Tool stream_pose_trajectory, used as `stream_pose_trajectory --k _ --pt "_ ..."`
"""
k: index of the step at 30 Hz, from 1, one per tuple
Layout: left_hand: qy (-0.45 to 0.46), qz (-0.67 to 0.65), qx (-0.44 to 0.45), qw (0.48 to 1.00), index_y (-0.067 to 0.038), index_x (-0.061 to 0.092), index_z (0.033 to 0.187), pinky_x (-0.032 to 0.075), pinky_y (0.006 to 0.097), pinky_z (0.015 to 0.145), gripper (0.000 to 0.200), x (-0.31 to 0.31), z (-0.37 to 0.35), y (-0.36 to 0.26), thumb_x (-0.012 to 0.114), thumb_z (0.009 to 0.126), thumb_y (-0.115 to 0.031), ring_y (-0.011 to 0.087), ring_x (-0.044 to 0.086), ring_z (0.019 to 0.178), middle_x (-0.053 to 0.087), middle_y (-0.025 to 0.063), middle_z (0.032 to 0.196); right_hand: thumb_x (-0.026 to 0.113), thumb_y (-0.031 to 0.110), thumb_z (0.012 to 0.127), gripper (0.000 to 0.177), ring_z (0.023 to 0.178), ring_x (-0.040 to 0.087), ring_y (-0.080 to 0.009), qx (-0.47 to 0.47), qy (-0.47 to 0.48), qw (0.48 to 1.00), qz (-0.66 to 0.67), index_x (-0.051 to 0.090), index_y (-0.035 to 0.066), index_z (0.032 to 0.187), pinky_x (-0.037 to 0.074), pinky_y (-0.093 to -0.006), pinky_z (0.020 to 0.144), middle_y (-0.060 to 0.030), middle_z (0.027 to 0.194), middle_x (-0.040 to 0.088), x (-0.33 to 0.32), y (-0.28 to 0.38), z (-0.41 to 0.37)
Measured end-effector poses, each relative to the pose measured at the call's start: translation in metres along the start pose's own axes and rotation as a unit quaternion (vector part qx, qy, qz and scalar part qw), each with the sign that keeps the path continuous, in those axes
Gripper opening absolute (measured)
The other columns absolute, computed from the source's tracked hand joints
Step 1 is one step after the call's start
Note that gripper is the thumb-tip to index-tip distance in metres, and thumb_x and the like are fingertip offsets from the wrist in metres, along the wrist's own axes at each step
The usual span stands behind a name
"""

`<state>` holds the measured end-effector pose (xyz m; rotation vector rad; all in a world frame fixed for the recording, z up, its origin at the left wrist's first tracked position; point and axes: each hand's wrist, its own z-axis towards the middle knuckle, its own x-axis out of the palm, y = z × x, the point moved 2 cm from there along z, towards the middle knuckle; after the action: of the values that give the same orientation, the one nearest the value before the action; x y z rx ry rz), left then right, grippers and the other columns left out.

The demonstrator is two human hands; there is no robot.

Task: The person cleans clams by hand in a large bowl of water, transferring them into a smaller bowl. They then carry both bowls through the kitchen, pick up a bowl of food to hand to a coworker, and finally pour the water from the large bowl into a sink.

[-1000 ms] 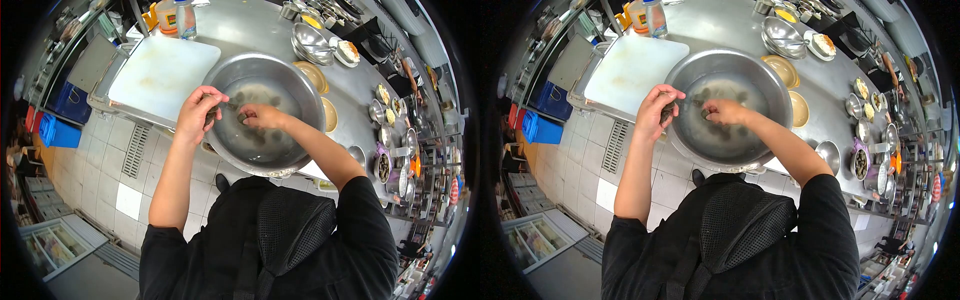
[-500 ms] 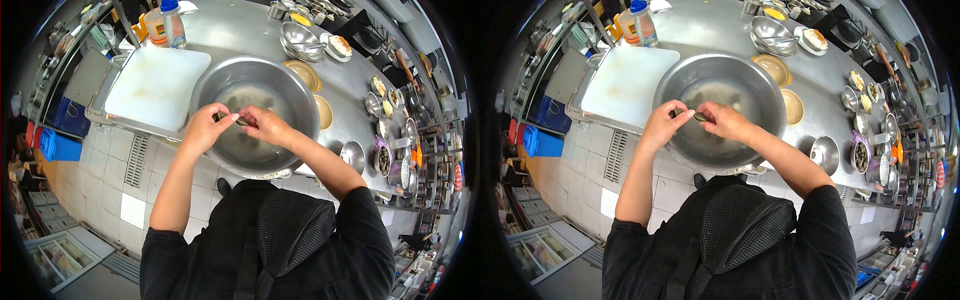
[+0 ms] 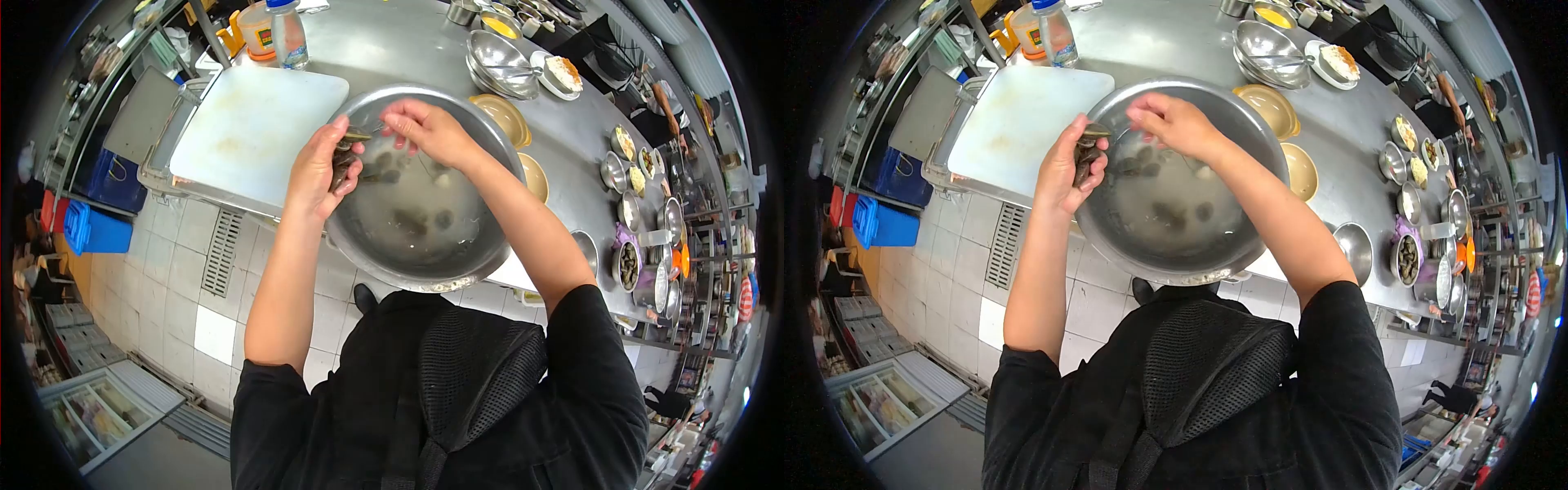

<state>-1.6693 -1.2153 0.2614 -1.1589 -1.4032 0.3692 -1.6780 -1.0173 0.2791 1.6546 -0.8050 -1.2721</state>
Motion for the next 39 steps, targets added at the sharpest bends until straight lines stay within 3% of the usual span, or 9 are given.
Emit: stream_pose_trajectory --k 3,7,10,12,18,33,36,38,39 --pt "0.011 -0.071 -0.004 0.997 -0.006 0.053 0.085 0.032 0.0206 0.032 0.042 -0.011 -0.003 0.000 0.055 0.090 -0.047 0.0113 0.049 0.051 0.056 0.0078 0.077 0.054 0.018 0.087 0.033 0.102 0.060 -0.0260 -0.028 0.039 0.903 -0.428 0.056 0.011 0.119 0.048 -0.0362 0.087 -0.0133 0.115 0.059 0.006 -0.067 0.011" --pt "0.009 -0.131 -0.013 0.991 -0.007 0.051 0.088 0.030 0.0204 0.031 0.039 -0.021 -0.009 0.001 0.058 0.090 -0.045 0.0135 0.053 0.051 0.060 0.0103 0.079 0.052 0.010 0.082 0.040 0.115 0.051 -0.0323 0.042 0.118 0.859 -0.497 0.056 0.014 0.122 0.042 -0.0402 0.095 -0.0163 0.124 0.052 0.024 -0.112 0.008" --pt "-0.001 -0.128 -0.010 0.992 -0.006 0.051 0.090 0.030 0.0202 0.031 0.038 -0.021 -0.013 0.001 0.057 0.090 -0.044 0.0141 0.055 0.055 0.061 0.0113 0.081 0.062 0.018 0.082 0.041 0.095 0.061 -0.0268 -0.084 0.000 0.843 -0.531 0.054 0.014 0.122 0.049 -0.0367 0.080 -0.0122 0.110 0.062 0.014 -0.129 0.017" --pt "0.001 -0.123 -0.006 0.992 -0.007 0.051 0.091 0.031 0.0201 0.032 0.036 -0.022 -0.015 0.001 0.058 0.090 -0.042 0.0144 0.056 0.057 0.062 0.0117 0.082 0.060 0.025 0.088 0.033 0.081 0.061 -0.0172 0.159 0.129 0.975 -0.086 0.054 0.010 0.117 0.050 -0.0290 0.065 -0.0078 0.102 0.064 0.001 -0.126 0.018" --pt "0.015 -0.102 -0.013 0.995 -0.010 0.051 0.102 0.032 0.0195 0.034 0.023 -0.023 -0.007 0.011 0.061 0.089 -0.027 0.0164 0.056 0.067 0.062 0.0141 0.095 0.056 0.028 0.092 0.027 0.064 0.055 -0.0122 0.222 0.125 0.940 0.227 0.054 0.003 0.103 0.043 -0.0260 0.052 -0.0125 0.092 0.065 -0.007 -0.106 0.002" --pt "0.038 -0.107 -0.008 0.994 -0.011 0.049 0.103 0.029 0.0189 0.032 0.027 -0.014 -0.005 0.019 0.062 0.089 -0.030 0.0148 0.056 0.064 0.061 0.0120 0.087 0.056 0.030 0.093 0.030 0.061 0.057 -0.0141 0.254 0.084 0.922 0.278 0.052 0.003 0.107 0.043 -0.0272 0.050 -0.0123 0.081 0.064 -0.004 -0.089 -0.017" --pt "0.016 0.103 -0.022 0.994 -0.006 0.047 0.098 0.038 0.0271 0.037 0.036 -0.004 -0.009 0.015 0.068 0.085 -0.032 0.0166 0.058 0.065 0.058 0.0095 0.082 0.056 0.031 0.093 0.029 0.060 0.056 -0.0131 0.240 0.084 0.915 0.314 0.053 0.006 0.106 0.042 -0.0263 0.050 -0.0114 0.080 0.064 -0.006 -0.089 -0.021" --pt "0.054 0.574 0.060 0.815 -0.004 0.049 0.096 0.049 0.0377 0.057 0.042 0.013 -0.014 0.016 0.073 0.079 -0.034 0.0247 0.061 0.073 0.059 0.0121 0.084 0.056 0.032 0.092 0.029 0.060 0.055 -0.0128 0.233 0.096 0.909 0.332 0.053 0.006 0.105 0.042 -0.0260 0.050 -0.0107 0.080 0.064 -0.008 -0.086 -0.026" --pt "0.054 0.574 0.061 0.815 -0.004 0.049 0.096 0.049 0.0377 0.057 0.042 0.015 -0.014 0.022 0.073 0.079 -0.034 0.0247 0.061 0.073 0.059 0.0121 0.084 0.057 0.032 0.092 0.028 0.060 0.055 -0.0125 0.226 0.111 0.903 0.348 0.053 0.007 0.105 0.041 -0.0256 0.050 -0.0101 0.080 0.064 -0.007 -0.083 -0.028"
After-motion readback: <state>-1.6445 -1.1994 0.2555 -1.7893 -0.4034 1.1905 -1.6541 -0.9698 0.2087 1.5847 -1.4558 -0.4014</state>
